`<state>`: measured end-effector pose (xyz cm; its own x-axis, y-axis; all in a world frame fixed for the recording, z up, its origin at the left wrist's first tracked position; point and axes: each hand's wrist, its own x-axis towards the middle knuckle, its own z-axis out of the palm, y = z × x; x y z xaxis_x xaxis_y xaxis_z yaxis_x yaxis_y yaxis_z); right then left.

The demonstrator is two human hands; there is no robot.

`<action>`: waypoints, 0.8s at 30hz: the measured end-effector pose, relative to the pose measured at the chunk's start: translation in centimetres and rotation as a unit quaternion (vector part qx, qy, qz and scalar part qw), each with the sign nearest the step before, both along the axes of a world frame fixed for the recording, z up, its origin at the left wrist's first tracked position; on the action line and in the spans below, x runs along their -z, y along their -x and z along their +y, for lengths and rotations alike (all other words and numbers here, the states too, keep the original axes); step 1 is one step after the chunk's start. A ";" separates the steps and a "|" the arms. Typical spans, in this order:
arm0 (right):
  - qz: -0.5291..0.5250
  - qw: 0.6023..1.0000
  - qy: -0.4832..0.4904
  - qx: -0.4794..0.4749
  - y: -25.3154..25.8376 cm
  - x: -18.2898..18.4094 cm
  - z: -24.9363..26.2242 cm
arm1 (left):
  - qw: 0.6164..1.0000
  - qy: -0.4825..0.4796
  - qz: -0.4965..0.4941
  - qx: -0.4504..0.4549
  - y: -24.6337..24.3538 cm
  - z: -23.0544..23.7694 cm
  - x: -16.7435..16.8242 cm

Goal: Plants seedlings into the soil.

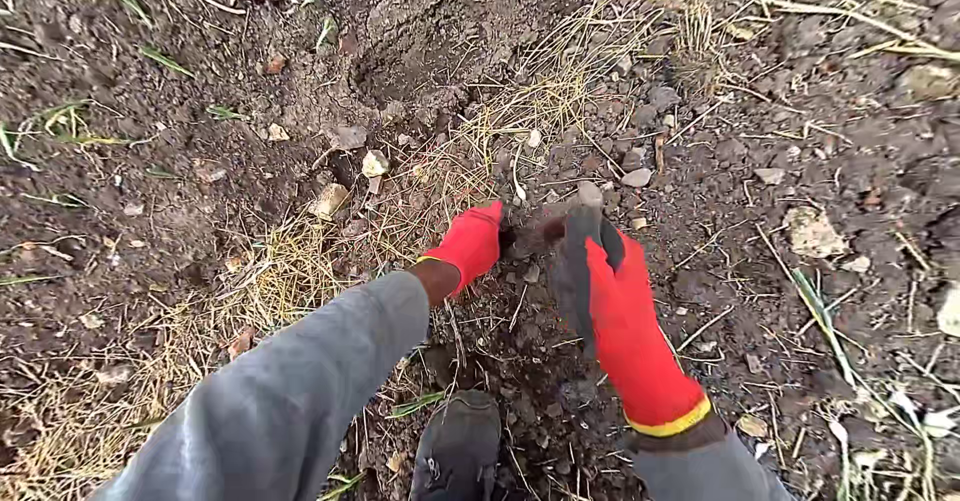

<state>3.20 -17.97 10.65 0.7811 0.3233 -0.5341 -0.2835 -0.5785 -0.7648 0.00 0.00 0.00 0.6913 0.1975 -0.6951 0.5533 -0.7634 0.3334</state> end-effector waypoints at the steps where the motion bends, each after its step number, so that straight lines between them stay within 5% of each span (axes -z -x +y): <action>1: -0.010 0.997 -0.059 0.047 0.6 -1.8 -2.3 | 1.000 0.018 -0.007 -0.003 0.3 -0.8 0.6; 3: -0.031 0.992 -0.104 0.064 2.8 -3.6 -6.9 | 0.997 0.002 -0.055 -0.047 0.3 -0.8 0.3; 5: -0.076 0.996 -0.049 0.023 5.6 -1.6 -9.9 | 0.993 -0.051 -0.082 -0.070 -2.1 1.0 -0.4; 9: 0.017 0.997 0.001 0.074 3.0 -3.6 -8.4 | 0.994 -0.064 0.045 -0.077 -8.8 2.2 3.2; 12: -0.051 0.976 -0.182 0.108 -1.6 -9.8 -7.7 | 0.989 -0.043 0.071 -0.122 -9.5 0.6 4.5; 14: -0.121 0.947 -0.295 0.034 -5.2 -13.4 -8.2 | 0.979 0.008 0.014 -0.201 -8.8 0.9 3.5; 16: -0.160 0.935 -0.297 -0.109 -8.3 -14.2 -10.3 | 0.967 0.055 -0.069 -0.240 -6.6 1.6 1.0; 18: -0.056 0.910 -0.343 -0.225 -11.3 -10.4 -10.8 | 0.948 0.098 -0.160 -0.258 -4.8 2.7 -2.9; 19: -0.110 0.966 -0.230 -0.034 -7.3 -8.4 -6.4 | 0.934 0.119 -0.196 -0.273 -3.7 3.1 -4.8; 20: -0.115 0.989 -0.087 0.018 -4.2 -5.3 -3.1 | 0.922 0.133 -0.231 -0.282 -2.8 3.3 -6.3; 22: -0.077 0.997 0.029 0.004 1.6 3.3 -1.0 | 0.918 0.129 -0.264 -0.266 -1.6 2.4 -7.7; 24: 0.028 0.999 0.045 -0.009 3.4 5.6 -2.0 | 0.956 0.087 -0.218 -0.175 -0.4 -0.6 -6.1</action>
<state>-0.17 -20.01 5.07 0.7438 0.2858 -0.6043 -0.3130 -0.6499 -0.6926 0.40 -0.63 6.14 0.8354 0.3767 -0.4002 0.5445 -0.4683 0.6959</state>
